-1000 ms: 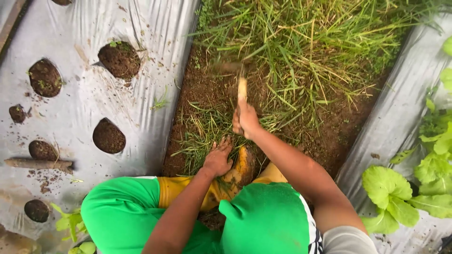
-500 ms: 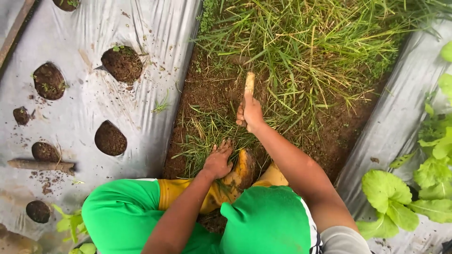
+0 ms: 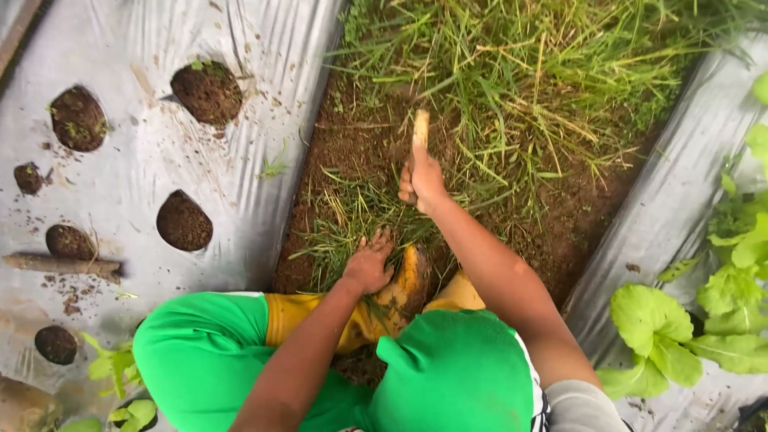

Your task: Weeding a garden bed using a small hand hoe and pulling weeds by hand.

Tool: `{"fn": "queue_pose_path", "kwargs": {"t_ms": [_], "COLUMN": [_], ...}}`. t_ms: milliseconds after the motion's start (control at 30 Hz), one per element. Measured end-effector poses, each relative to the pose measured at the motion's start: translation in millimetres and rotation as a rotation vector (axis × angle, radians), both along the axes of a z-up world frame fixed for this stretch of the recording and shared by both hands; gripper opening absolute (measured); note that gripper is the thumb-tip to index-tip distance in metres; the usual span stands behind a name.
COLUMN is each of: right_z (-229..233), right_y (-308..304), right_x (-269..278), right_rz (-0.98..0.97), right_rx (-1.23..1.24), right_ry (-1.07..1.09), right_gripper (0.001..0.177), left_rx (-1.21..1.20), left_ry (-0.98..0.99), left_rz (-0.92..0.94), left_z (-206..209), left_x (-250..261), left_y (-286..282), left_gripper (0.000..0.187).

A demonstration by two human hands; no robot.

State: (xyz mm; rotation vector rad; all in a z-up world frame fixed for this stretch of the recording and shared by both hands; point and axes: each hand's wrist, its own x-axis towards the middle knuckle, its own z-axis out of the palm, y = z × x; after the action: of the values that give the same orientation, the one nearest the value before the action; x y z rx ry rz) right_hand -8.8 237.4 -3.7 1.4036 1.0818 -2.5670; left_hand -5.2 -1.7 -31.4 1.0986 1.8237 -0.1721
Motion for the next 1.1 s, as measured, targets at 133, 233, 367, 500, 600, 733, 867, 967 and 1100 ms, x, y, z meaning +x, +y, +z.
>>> {"fn": "queue_pose_path", "kwargs": {"t_ms": [133,233,367,500,600,733,867,967,1100], "right_z": [2.0,-16.0,7.8,39.1,48.0,16.8,4.3,-42.7,-30.0], "right_y": [-24.5,-41.4,-28.3,1.8,-1.1,-10.5,4.4,-4.1,-7.2], "right_x": [18.3,51.3,68.1,33.7,34.4,43.6,38.7,55.3,54.5], "right_rz": [-0.021,0.121,0.107,-0.188,-0.013,-0.004,-0.164,0.012,-0.113], "right_rx": [-0.103,-0.104,0.124,0.208,0.414,0.335,0.390,0.407,0.523], "right_ry": [0.049,0.056,-0.031,-0.036,-0.105,0.048,0.079,0.071,0.093], "right_gripper": [0.061,0.065,0.056,0.052,0.042,0.045,0.044,0.050,0.041], "left_rx": [-0.025,-0.020,0.012,0.011,0.010,-0.028,-0.013,-0.027,-0.048], "left_ry": [0.027,0.040,0.035,0.040,0.048,0.035,0.051,0.053,0.025], "left_rz": [-0.027,-0.029,-0.037,-0.030,-0.025,-0.029,-0.032,-0.036,-0.029], "left_z": [0.0,-15.5,1.0,-1.3,2.1,0.6,5.4,-0.4,8.9], "left_x": [1.6,-2.9,-0.1,0.3,-0.3,-3.0,-3.2,-0.1,-3.7], "left_y": [0.0,-1.4,-2.2,0.3,1.3,2.2,6.0,2.1,6.6], "left_gripper": [0.062,0.064,0.057,0.059,0.057,0.057,0.055,0.055,0.056]}}
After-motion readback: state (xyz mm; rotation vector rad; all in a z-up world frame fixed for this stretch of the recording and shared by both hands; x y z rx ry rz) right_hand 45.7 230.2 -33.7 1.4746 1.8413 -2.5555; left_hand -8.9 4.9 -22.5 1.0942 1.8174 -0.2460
